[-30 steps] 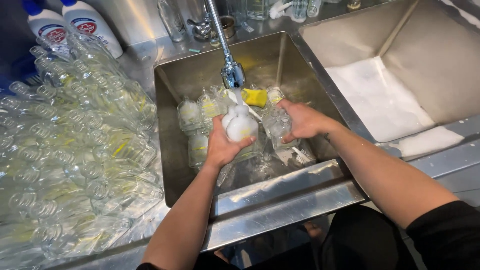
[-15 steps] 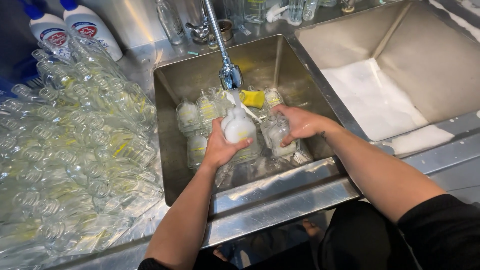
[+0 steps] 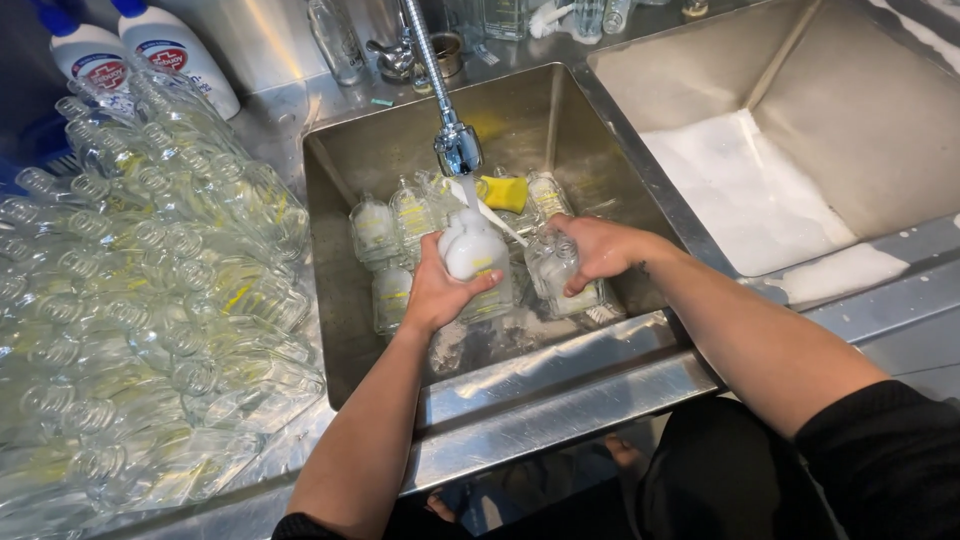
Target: Rinsing a large quantity of glass bottles one by one under a running faucet in a commercial sink.
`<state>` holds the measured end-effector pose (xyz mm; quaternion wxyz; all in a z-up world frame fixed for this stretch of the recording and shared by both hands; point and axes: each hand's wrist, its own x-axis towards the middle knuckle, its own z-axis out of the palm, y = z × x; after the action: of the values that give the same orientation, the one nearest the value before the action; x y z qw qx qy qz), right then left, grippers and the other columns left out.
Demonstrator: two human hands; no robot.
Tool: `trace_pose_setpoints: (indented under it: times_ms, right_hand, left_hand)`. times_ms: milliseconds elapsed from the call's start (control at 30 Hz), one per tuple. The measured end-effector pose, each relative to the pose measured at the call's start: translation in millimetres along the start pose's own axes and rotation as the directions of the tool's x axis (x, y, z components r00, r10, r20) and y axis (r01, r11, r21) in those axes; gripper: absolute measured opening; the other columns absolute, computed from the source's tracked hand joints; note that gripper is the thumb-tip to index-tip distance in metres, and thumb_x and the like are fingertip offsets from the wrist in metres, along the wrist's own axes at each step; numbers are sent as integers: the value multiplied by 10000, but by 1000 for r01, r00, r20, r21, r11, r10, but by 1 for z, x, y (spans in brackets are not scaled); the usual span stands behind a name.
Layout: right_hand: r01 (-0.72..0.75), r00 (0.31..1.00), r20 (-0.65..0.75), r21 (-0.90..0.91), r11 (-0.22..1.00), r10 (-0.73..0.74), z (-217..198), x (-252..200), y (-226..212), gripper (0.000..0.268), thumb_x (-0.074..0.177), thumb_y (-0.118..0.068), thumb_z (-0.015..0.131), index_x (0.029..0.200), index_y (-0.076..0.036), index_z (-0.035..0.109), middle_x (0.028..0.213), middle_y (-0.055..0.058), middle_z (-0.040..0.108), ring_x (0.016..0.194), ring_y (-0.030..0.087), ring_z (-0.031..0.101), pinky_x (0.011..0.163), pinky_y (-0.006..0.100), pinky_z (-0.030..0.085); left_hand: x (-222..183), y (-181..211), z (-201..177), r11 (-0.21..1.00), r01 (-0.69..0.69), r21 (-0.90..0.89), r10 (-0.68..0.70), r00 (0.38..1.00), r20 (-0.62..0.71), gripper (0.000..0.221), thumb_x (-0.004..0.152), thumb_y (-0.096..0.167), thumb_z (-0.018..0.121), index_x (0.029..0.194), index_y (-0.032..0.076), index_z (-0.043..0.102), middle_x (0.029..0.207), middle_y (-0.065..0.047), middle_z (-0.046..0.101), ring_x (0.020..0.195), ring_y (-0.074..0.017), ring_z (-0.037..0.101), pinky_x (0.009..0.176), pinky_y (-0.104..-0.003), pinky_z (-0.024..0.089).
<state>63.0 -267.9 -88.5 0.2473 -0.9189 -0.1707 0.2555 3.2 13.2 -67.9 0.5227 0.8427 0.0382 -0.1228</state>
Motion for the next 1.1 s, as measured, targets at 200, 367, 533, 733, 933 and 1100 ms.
trace_pose_setpoints:
  times_ms: [200, 367, 533, 733, 933, 1100]
  right_hand:
    - [-25, 1000, -3, 16, 1000, 25, -1, 1, -4, 1033, 517, -351, 992, 1385, -138, 475, 1265, 217, 664, 1230, 417, 623, 1037, 521, 514]
    - [-44, 998, 38, -4, 999, 45, -2, -5, -11, 1004, 552, -333, 979, 1379, -109, 455, 1291, 243, 646, 1246, 434, 608, 1052, 535, 501]
    - [-30, 998, 54, -12, 999, 30, 0, -5, -8, 1019, 549, -334, 981, 1384, -100, 445, 1285, 243, 647, 1246, 435, 609, 1040, 533, 509]
    - [-8, 998, 62, -6, 1000, 8, 2, 1, -4, 1014, 542, -304, 992, 1365, -60, 452, 1266, 258, 648, 1229, 448, 616, 1024, 538, 519]
    - [-9, 996, 87, -38, 999, 12, -1, 2, -1, 1049, 543, -318, 994, 1399, -61, 446, 1302, 245, 643, 1258, 437, 603, 1051, 537, 506]
    - [-8, 995, 97, -20, 1000, 10, 0, 0, -3, 1059, 536, -301, 996, 1409, -50, 451, 1307, 253, 647, 1259, 440, 604, 1049, 534, 506]
  left_hand:
    - [0, 0, -1, 1000, 4, -3, -4, 1000, 10, 1001, 616, 448, 948, 1406, 174, 400, 1372, -199, 606, 1350, -363, 547, 1141, -490, 444]
    - [0, -1, 1, 1000, -5, -4, 5, 1000, 15, 986, 613, 455, 944, 1387, 170, 404, 1370, -201, 606, 1351, -368, 544, 1143, -489, 446]
    - [3, -5, 0, 1000, -12, -8, 12, 1000, 11, 985, 606, 449, 954, 1378, 165, 411, 1358, -195, 613, 1338, -363, 556, 1130, -486, 457]
    - [2, -2, 1, 1000, -1, -2, 1, 999, 34, 983, 608, 451, 950, 1377, 181, 401, 1358, -180, 606, 1338, -357, 556, 1124, -474, 463]
    - [2, -1, 0, 1000, 9, -11, -9, 1000, 27, 977, 613, 436, 944, 1381, 186, 394, 1361, -179, 608, 1339, -358, 553, 1125, -473, 460]
    - [0, 3, -1, 1000, 17, 2, -17, 999, 32, 958, 613, 436, 940, 1367, 191, 401, 1361, -170, 612, 1345, -349, 551, 1136, -469, 452]
